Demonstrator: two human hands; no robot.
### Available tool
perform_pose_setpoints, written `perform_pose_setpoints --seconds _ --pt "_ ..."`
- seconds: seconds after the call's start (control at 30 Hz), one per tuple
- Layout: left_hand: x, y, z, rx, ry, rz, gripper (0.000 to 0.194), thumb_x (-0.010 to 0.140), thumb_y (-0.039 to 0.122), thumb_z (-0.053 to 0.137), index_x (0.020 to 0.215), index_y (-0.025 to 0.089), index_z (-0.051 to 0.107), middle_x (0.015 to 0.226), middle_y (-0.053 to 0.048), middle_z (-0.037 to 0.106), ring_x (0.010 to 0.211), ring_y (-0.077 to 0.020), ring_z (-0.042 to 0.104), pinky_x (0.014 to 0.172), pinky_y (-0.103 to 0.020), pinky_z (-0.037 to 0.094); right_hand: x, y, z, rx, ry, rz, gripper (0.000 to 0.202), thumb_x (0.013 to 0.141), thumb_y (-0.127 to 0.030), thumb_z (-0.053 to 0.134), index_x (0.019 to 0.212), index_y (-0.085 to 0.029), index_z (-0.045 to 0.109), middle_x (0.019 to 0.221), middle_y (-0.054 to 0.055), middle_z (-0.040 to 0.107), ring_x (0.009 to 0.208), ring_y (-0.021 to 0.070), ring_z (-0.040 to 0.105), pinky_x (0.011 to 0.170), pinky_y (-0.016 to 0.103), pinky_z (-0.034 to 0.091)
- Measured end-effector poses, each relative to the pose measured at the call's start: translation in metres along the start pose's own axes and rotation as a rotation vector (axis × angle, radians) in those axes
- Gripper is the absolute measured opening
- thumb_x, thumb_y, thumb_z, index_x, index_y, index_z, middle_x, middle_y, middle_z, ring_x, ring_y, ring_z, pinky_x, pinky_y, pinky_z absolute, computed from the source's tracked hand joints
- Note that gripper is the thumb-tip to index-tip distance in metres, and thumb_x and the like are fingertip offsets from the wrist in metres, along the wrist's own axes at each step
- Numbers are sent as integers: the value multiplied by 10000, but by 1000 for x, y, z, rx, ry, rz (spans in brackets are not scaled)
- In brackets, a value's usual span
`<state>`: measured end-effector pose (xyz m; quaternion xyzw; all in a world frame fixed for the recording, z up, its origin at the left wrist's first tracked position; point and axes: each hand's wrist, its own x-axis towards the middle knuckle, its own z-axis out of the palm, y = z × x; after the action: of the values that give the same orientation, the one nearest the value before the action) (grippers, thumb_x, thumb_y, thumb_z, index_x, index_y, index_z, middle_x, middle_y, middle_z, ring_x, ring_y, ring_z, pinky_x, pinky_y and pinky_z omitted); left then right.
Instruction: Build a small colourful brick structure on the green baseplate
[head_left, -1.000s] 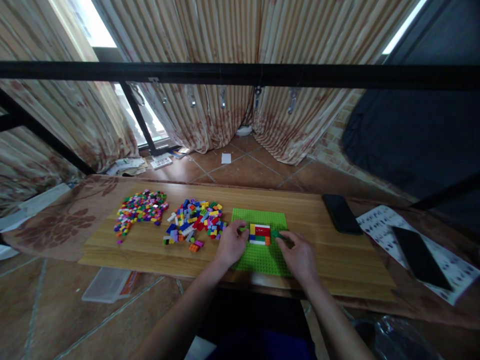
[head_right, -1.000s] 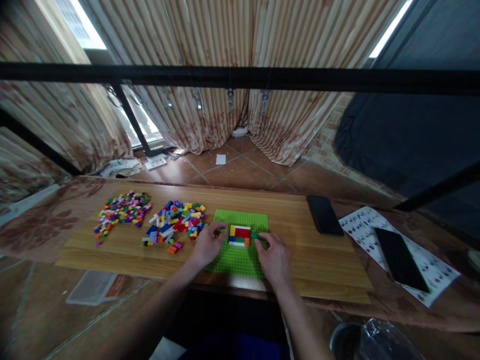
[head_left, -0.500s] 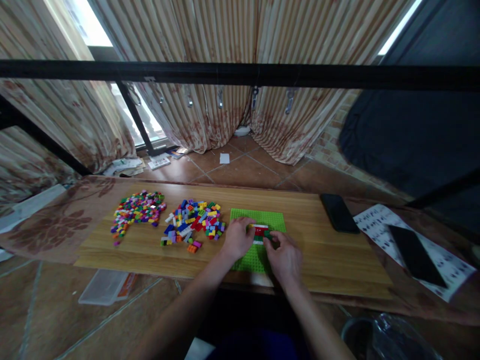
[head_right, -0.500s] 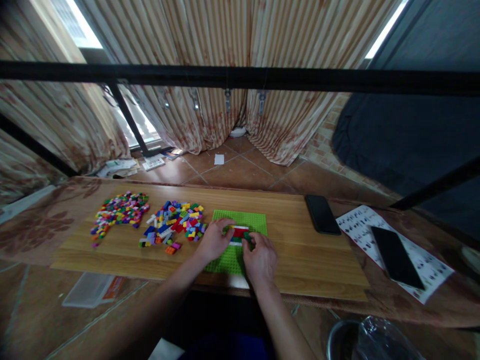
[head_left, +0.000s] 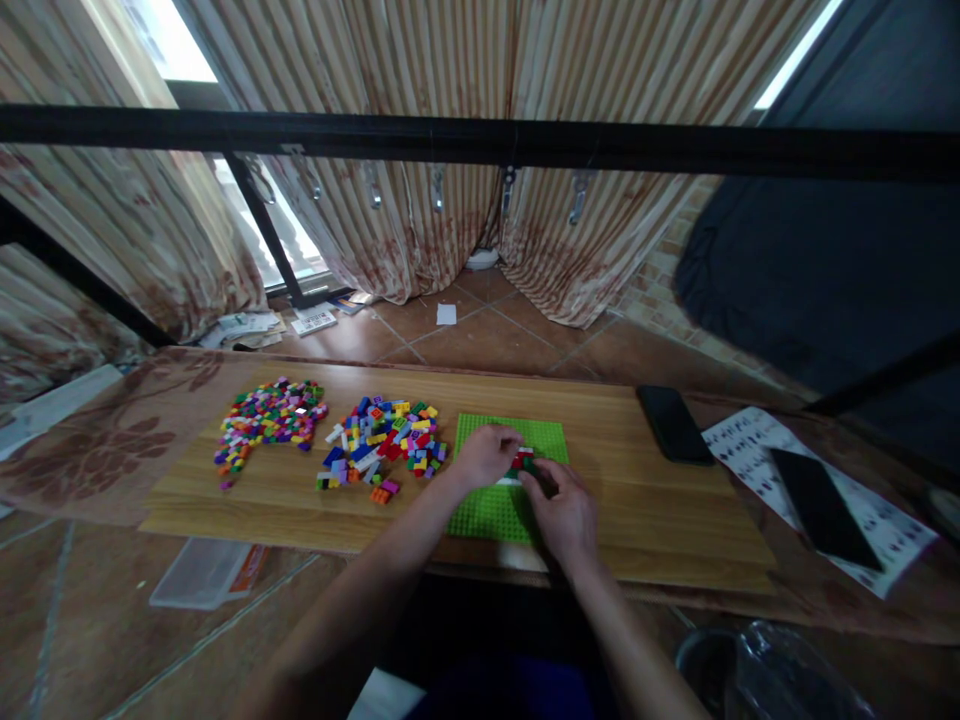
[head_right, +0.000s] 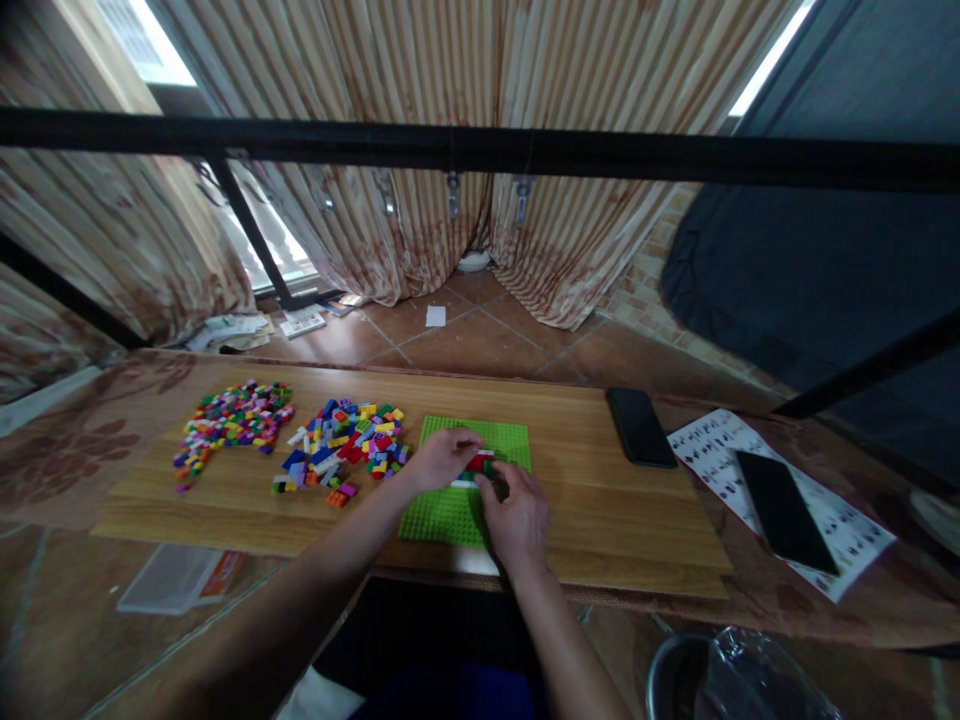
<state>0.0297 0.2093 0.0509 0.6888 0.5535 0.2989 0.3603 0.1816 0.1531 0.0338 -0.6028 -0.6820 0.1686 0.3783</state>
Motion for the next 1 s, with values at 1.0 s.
perform_pose_setpoints --seconds 1.0 --pt "0 -22 -5 -260 33 -20 242 837 176 497 968 160 700 916 -40 722 878 -158 649 846 -279 501 22 5 -10 -32 -128 -148 329 868 -294 464 1147 -196 610 979 81 695 914 226 635 852 409 491"
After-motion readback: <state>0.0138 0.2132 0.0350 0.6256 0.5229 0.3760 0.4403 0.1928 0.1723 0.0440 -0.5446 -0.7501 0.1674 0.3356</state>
